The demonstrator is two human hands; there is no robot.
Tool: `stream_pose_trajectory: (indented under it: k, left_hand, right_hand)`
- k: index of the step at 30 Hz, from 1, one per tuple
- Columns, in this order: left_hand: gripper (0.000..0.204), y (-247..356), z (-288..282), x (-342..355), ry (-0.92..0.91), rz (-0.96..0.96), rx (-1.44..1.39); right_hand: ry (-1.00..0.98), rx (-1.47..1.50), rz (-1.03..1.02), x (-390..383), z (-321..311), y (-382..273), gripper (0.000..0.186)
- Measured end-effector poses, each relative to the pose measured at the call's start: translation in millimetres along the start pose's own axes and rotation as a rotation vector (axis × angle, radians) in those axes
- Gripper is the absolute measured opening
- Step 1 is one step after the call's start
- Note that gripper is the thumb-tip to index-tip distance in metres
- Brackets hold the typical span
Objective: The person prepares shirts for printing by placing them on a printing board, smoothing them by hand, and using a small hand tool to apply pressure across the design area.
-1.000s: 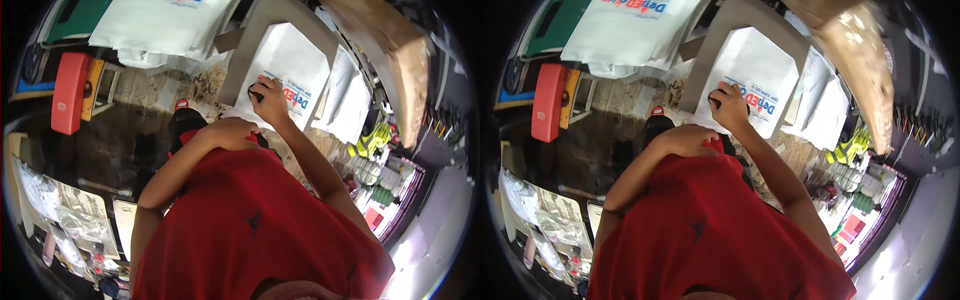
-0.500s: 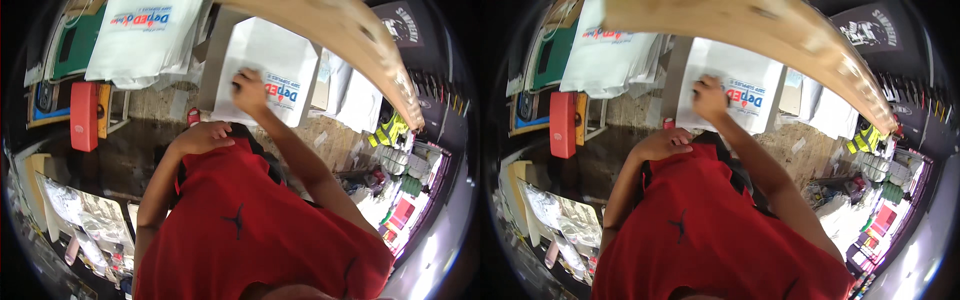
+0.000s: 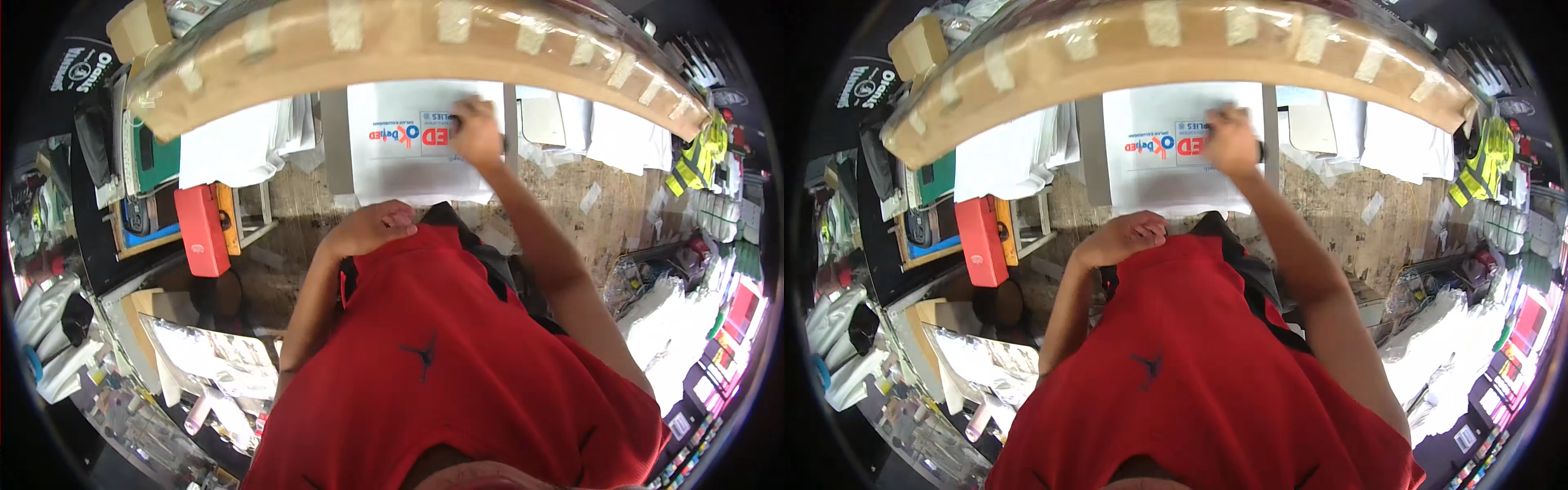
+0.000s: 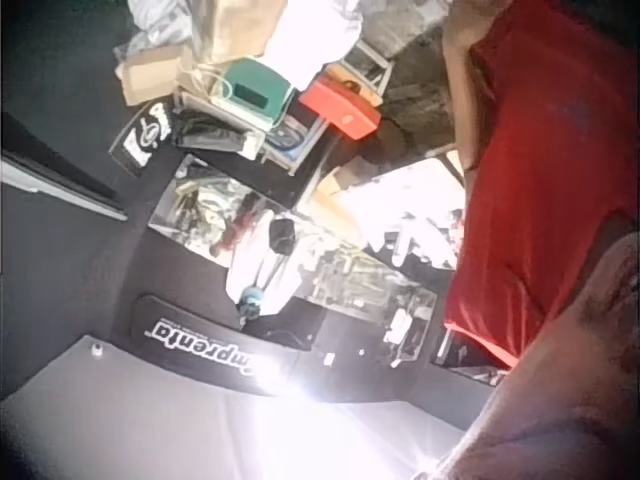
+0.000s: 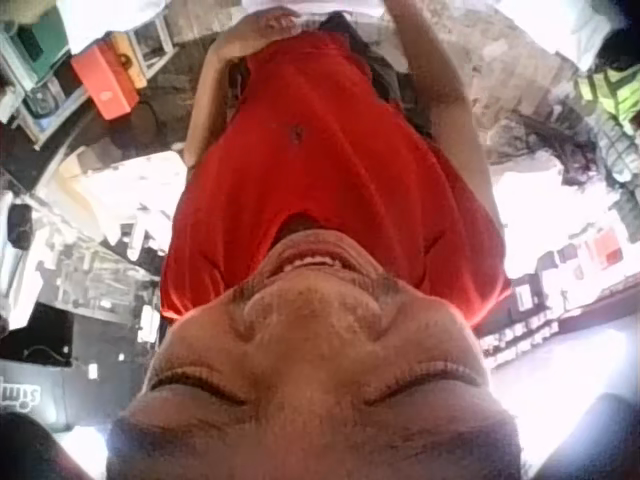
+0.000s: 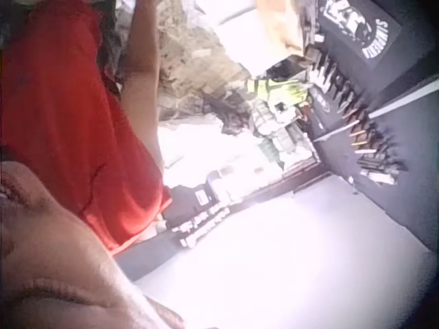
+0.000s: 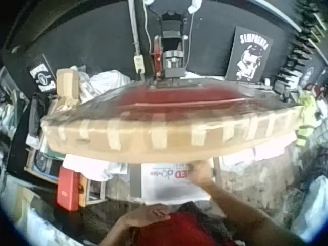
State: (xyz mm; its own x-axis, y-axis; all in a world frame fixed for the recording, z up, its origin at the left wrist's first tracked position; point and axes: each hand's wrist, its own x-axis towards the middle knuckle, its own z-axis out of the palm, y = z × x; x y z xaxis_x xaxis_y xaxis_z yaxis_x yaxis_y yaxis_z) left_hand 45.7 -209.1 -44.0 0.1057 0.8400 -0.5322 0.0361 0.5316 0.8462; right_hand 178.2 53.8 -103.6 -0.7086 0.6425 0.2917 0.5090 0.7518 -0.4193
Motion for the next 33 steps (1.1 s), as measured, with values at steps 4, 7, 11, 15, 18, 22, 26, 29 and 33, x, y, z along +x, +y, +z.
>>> stream_pose_trajectory:
  k: [4,7,11,15,18,22,26,29,33]
  left_hand:
    - [0.052,8.9,26.9,25.6,-0.148,0.043,0.011]
    - [0.042,45.4,32.7,30.8,-0.261,0.070,0.302]
    - [0.042,30.3,13.6,26.0,-0.208,0.056,0.228]
    - [0.045,-9.6,-9.5,4.0,-0.039,-0.013,0.034]
    - [0.050,-17.4,-20.2,-7.6,0.050,-0.051,-0.093]
    - [0.048,16.6,-3.4,5.1,-0.097,0.011,0.114]
    - [0.044,27.0,4.7,4.6,-0.226,0.098,0.271]
    - [0.052,6.9,-8.2,-4.4,-0.167,0.055,-0.012]
    - [0.051,-6.4,-31.2,-13.1,-0.058,-0.022,0.018]
  right_hand:
    - [-0.279,0.041,-0.230,14.9,68.0,-103.7,0.038]
    - [-0.257,0.085,-0.173,18.2,51.9,-121.3,0.033]
    - [-0.134,-0.229,-0.207,8.3,21.3,-16.6,0.036]
    - [-0.129,-0.129,0.009,-3.4,-36.0,20.7,0.025]
    - [-0.148,-0.124,-0.053,-5.4,-8.8,-9.6,0.026]
    - [-0.205,0.041,-0.233,7.4,62.7,-126.8,0.029]
    - [-0.110,0.064,-0.314,-4.3,60.2,-118.8,0.028]
    - [-0.071,0.086,-0.152,-37.2,1.7,-35.7,0.021]
    - [-0.076,-0.060,0.010,-60.3,-53.4,5.2,0.028]
